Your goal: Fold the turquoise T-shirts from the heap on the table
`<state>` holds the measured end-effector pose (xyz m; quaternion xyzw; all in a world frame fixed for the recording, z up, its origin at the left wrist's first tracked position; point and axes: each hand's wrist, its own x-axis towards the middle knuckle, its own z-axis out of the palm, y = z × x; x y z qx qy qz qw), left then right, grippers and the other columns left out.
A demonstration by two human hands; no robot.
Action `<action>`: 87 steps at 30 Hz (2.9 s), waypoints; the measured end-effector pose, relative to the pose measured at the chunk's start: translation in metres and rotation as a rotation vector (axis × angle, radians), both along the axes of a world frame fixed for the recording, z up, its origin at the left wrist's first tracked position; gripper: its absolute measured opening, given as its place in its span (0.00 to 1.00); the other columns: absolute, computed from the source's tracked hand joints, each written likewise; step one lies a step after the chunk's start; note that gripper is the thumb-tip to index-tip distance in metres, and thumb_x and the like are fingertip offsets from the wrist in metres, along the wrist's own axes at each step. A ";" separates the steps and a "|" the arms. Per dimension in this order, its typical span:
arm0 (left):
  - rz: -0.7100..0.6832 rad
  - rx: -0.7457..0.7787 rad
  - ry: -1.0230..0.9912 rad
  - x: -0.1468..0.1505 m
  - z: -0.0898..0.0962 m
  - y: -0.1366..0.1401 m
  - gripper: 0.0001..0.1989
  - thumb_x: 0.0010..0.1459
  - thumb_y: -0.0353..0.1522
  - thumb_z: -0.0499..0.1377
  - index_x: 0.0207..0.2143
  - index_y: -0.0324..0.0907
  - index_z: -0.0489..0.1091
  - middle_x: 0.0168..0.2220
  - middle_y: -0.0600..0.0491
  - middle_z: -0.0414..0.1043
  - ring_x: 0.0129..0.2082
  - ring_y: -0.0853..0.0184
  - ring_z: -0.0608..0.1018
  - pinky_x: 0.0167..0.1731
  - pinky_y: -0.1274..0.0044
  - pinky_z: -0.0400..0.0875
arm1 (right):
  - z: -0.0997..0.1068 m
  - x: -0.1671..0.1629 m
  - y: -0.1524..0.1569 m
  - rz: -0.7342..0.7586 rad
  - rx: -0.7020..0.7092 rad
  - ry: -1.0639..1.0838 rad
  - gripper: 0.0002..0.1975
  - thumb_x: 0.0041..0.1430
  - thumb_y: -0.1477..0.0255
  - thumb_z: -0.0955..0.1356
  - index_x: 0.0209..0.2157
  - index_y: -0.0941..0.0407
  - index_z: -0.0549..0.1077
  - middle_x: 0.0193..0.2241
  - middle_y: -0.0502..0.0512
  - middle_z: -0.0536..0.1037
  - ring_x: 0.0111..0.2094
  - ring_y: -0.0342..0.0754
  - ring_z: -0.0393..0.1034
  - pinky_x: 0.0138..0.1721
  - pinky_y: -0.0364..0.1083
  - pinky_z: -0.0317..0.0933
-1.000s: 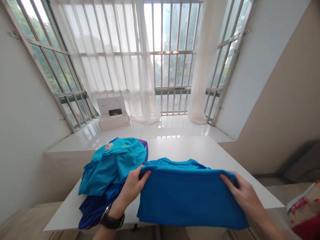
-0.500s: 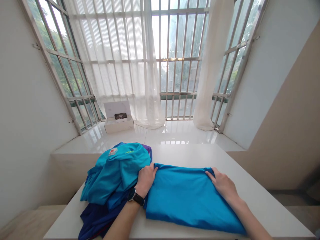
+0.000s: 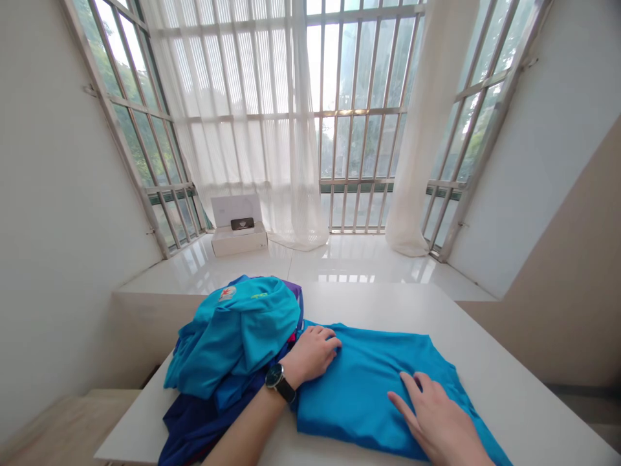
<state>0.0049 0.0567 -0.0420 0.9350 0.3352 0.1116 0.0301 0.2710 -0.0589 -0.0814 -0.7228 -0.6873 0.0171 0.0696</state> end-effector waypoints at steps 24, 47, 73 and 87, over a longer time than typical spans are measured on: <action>-0.217 -0.587 -0.210 0.007 -0.013 -0.007 0.34 0.53 0.40 0.67 0.62 0.47 0.63 0.69 0.43 0.50 0.70 0.44 0.49 0.66 0.50 0.45 | 0.009 -0.045 0.092 0.313 0.119 0.361 0.25 0.68 0.58 0.58 0.59 0.54 0.68 0.63 0.62 0.66 0.64 0.55 0.59 0.63 0.56 0.59; 0.059 -0.273 -0.462 -0.012 0.008 -0.003 0.09 0.63 0.32 0.57 0.40 0.44 0.77 0.36 0.54 0.77 0.30 0.69 0.77 0.31 0.79 0.70 | 0.050 -0.070 0.066 0.405 0.008 0.512 0.24 0.58 0.50 0.67 0.50 0.50 0.74 0.51 0.59 0.75 0.51 0.57 0.69 0.51 0.52 0.65; -0.246 -0.304 -0.038 -0.010 0.014 -0.030 0.13 0.49 0.32 0.66 0.40 0.49 0.74 0.46 0.54 0.71 0.44 0.60 0.74 0.47 0.72 0.68 | 0.031 -0.050 0.088 0.156 0.128 1.216 0.26 0.54 0.46 0.68 0.22 0.54 0.67 0.19 0.45 0.65 0.24 0.42 0.55 0.25 0.44 0.55; 0.047 -0.233 -0.242 0.022 -0.013 -0.020 0.07 0.64 0.34 0.55 0.41 0.45 0.73 0.37 0.51 0.78 0.38 0.60 0.78 0.43 0.70 0.70 | 0.033 -0.050 0.077 0.214 0.221 1.105 0.22 0.59 0.52 0.67 0.23 0.55 0.69 0.21 0.47 0.66 0.25 0.44 0.58 0.28 0.44 0.57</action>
